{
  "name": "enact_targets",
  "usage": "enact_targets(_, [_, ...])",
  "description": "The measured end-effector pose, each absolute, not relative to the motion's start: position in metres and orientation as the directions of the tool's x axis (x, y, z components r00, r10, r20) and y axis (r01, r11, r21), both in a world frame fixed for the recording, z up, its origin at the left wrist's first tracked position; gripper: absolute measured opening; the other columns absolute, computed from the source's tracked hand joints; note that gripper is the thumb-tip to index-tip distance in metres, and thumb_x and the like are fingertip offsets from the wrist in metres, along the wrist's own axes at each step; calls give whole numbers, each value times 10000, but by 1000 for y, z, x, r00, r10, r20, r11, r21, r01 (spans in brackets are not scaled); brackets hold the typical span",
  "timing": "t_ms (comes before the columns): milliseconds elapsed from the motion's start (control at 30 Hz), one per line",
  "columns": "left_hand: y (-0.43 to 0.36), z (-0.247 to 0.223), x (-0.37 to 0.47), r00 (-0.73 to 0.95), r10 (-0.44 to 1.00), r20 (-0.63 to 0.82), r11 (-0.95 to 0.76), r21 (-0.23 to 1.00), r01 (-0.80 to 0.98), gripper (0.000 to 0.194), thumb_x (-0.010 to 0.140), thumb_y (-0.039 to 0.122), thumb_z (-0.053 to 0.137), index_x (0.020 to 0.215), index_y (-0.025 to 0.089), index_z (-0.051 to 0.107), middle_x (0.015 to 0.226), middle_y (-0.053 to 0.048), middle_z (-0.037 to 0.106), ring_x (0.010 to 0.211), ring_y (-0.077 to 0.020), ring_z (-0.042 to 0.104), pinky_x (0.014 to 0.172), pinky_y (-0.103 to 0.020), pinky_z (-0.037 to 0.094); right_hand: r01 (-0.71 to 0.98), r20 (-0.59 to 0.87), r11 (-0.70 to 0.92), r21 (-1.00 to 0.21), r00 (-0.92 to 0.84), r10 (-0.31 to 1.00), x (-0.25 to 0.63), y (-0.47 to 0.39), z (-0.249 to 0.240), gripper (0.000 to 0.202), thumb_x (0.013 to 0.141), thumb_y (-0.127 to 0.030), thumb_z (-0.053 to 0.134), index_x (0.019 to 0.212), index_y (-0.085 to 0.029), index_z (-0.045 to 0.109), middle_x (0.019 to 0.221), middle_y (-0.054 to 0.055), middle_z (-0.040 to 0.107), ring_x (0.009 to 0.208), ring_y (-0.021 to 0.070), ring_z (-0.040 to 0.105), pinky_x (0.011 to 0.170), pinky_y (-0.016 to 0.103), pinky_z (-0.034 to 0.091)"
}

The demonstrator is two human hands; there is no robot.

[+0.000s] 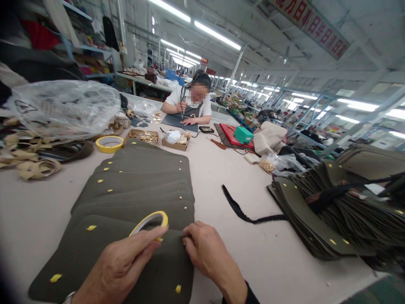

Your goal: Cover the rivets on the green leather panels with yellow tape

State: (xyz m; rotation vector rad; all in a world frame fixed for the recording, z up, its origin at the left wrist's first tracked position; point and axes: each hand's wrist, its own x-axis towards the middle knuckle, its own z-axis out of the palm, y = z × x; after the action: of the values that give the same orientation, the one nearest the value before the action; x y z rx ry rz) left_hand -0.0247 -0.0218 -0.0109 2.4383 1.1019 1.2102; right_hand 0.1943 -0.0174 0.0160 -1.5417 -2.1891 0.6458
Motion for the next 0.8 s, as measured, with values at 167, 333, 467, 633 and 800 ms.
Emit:
enact_targets(167, [-30,-10,-22,354,743,569,-655,508,559,465,982,290,442,1436,248,351,1195,-18,700,969,-112,705,801,-156,559,520,413,545,-658,-356,838,179,-36,23,226,870,-79,538,1030,-197,645,901,39,688,809,152,628,744,258,507])
enact_targets(333, [-35,-10,-19,390,683,618,-700,400,592,433,997,263,403,1425,205,370,1224,-42,685,1002,-121,695,847,-183,552,548,469,674,-496,-484,739,169,-39,26,218,914,-73,488,1052,-189,610,967,74,676,906,186,609,813,312,522])
enact_targets(467, [-39,-10,-17,406,651,642,-719,350,600,404,1004,250,379,1399,167,392,1193,-55,701,953,-117,708,809,-180,560,546,475,698,-463,-512,715,168,-40,22,174,912,-74,474,959,-186,598,914,74,678,835,181,606,752,302,526])
enact_targets(633, [-43,-12,-19,414,663,624,-714,361,599,323,1000,241,364,1298,169,465,1118,-45,727,905,-129,715,780,-205,562,575,556,717,-394,-472,684,164,-42,12,144,879,-80,472,886,-191,563,747,44,648,685,171,595,626,274,499])
enact_targets(800, [-39,-10,-23,440,743,505,-658,428,619,231,984,194,341,986,240,567,777,37,713,638,-122,695,547,-201,517,602,645,709,-366,-385,660,155,-40,1,166,838,-53,470,840,-180,577,688,38,635,632,159,603,592,254,484])
